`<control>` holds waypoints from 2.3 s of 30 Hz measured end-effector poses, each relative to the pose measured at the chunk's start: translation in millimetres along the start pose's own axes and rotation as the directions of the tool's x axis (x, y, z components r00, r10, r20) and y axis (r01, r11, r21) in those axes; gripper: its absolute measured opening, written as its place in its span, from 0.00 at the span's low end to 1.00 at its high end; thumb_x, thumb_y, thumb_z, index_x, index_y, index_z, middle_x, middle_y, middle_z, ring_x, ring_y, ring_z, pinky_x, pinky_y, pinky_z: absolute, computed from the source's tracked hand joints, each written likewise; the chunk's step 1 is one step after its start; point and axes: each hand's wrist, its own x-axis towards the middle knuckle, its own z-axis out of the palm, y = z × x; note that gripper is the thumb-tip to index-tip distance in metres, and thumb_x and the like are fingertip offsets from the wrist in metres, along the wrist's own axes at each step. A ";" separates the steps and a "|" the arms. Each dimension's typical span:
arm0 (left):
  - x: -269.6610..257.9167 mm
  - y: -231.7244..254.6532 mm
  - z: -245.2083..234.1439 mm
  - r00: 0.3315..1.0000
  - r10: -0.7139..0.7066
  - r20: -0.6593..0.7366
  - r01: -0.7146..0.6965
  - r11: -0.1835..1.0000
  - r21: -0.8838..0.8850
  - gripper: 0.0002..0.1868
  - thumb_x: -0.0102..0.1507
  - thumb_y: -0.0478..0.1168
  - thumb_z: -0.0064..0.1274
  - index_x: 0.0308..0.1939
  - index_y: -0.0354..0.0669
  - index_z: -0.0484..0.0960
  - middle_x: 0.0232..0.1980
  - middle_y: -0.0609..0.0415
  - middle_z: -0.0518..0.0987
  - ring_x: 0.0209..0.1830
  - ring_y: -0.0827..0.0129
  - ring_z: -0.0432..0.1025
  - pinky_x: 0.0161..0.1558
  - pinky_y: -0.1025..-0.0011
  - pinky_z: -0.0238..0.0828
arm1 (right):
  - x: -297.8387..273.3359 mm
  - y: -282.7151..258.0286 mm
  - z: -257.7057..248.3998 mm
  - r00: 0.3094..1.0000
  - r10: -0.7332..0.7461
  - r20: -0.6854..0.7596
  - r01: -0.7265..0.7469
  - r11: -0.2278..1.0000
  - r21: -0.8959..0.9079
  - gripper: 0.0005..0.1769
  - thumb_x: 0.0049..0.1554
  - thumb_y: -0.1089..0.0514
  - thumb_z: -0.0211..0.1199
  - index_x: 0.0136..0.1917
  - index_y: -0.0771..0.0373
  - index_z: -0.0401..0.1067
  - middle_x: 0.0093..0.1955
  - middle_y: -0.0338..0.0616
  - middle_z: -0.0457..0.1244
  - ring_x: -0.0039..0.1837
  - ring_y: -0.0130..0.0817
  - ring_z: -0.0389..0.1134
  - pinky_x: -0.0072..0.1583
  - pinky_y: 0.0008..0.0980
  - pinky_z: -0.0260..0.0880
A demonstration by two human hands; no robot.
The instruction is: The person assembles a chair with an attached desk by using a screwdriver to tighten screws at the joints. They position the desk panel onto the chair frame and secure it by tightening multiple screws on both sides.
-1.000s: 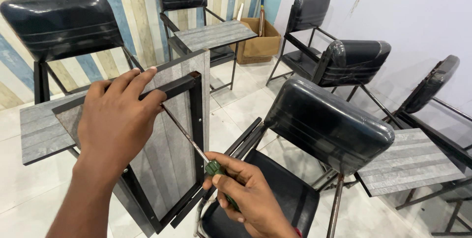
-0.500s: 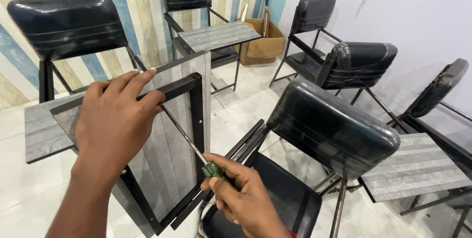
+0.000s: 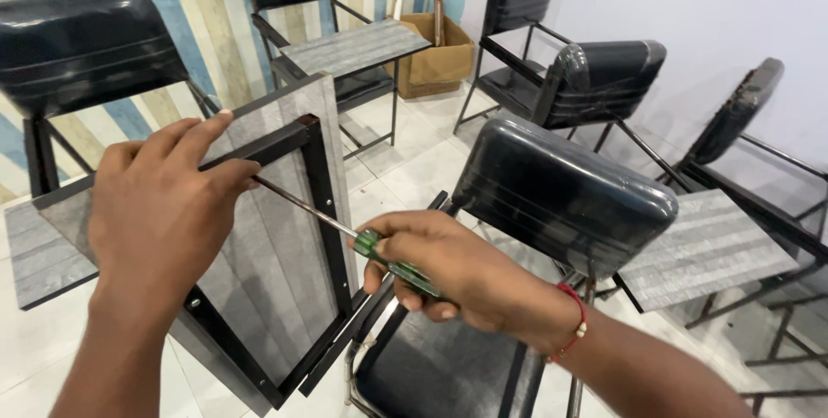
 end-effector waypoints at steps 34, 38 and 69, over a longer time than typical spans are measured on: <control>5.9 8.7 7.2 0.992 -0.085 0.098 0.063 0.976 0.207 0.14 0.48 0.50 0.68 0.38 0.70 0.92 0.62 0.69 0.82 0.58 0.75 0.75 0.55 0.71 0.69 | -1.2 21.5 -9.1 0.823 -0.546 0.154 0.418 0.400 -0.815 0.33 0.52 0.60 0.56 0.72 0.68 0.66 0.48 0.56 0.66 0.43 0.53 0.70 0.49 0.48 0.70; 5.8 7.3 3.9 0.986 -0.121 0.110 0.086 0.955 0.284 0.11 0.50 0.56 0.65 0.37 0.73 0.91 0.63 0.75 0.81 0.59 0.78 0.74 0.52 0.75 0.66 | -4.2 20.7 1.3 0.754 -0.644 0.128 0.436 0.346 -0.831 0.30 0.54 0.59 0.58 0.70 0.64 0.70 0.49 0.55 0.67 0.44 0.52 0.70 0.48 0.46 0.71; -11.8 -35.1 53.0 0.998 0.005 -0.065 0.007 0.983 0.182 0.06 0.62 0.54 0.65 0.43 0.76 0.90 0.64 0.72 0.81 0.63 0.76 0.71 0.65 0.67 0.62 | 24.6 28.4 39.2 0.942 -0.270 -0.197 0.231 0.952 -0.203 0.17 0.59 0.59 0.59 0.60 0.66 0.71 0.45 0.46 0.68 0.35 0.27 0.66 0.30 0.25 0.58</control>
